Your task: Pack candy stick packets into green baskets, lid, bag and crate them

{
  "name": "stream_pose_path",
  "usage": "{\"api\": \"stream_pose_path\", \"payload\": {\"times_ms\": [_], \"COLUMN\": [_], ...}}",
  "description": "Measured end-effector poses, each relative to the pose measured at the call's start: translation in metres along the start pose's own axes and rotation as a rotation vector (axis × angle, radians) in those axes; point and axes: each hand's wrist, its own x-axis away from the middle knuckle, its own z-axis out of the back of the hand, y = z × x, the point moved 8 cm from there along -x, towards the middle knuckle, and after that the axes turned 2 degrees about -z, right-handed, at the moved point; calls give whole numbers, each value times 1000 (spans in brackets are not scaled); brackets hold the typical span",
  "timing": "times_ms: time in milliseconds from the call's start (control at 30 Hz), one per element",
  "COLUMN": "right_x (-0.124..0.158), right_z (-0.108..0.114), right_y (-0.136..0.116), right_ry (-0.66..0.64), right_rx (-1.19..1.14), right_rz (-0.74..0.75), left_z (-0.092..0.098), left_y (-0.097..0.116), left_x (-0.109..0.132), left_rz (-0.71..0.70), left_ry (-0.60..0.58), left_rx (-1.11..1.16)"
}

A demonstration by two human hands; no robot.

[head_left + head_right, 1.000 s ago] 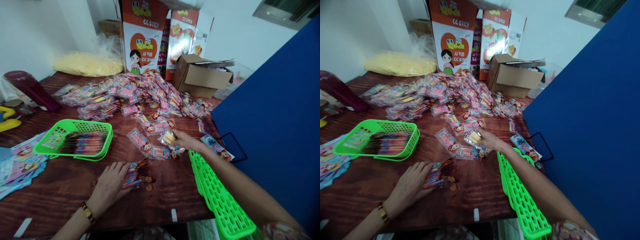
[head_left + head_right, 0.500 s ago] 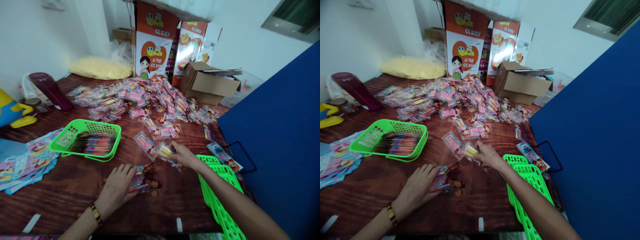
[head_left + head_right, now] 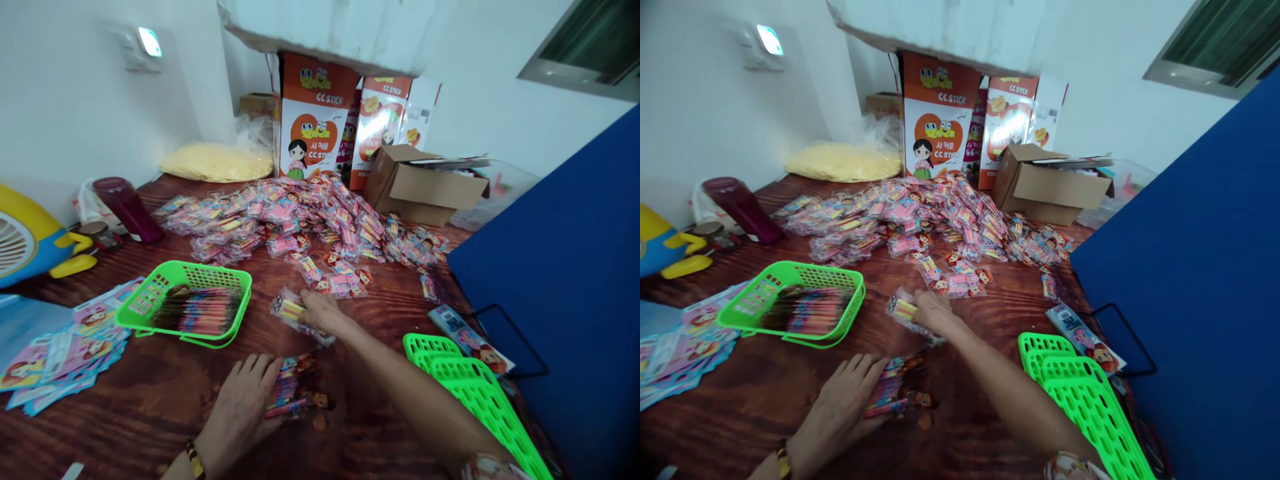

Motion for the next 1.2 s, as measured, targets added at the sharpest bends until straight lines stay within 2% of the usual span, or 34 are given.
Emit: {"api": "stream_pose_path", "payload": {"times_ms": [233, 300, 400, 533, 633, 767, 900, 967, 1033, 1133, 1200], "right_x": [-77, -89, -92, -69, -35, 27, 68, 76, 81, 89, 95], "right_z": [55, 58, 55, 54, 45, 6, -28, -36, -39, -33, -27], "right_y": [30, 32, 26, 11, -8, -49, -66, -71, -74, -77, -78], "right_ry": [79, 55, 42, 114, 113, -24, -68, -140, -275, -474, -553], "right_rx": [-88, -59, 5, 93, 113, 107, 171, 148, 100, 25, -24], "right_rz": [-178, -235, -297, -267, -116, 212, 313, 384, 473, 560, 570], "left_z": [-6, -6, -3, 5, 10, 11, 17, 20, 20, 19, 20], "left_y": [-3, -2, -1, 3, 6, 13, 17, 17, 16, 13, 11], "left_x": [0, 0, -1, -1, -1, 2, 3, 4, 5, 10, 13], "left_rz": [18, 11, 2, -32, -101, -210, -234, -240, -229, -208, -192], "left_ry": [-25, -29, -25, -13, -21, -28, 28, 55, 76, 117, 188], "left_rx": [5, -1, -20, -36, -32, -44, -24, -14, -18, -14, -7]}}
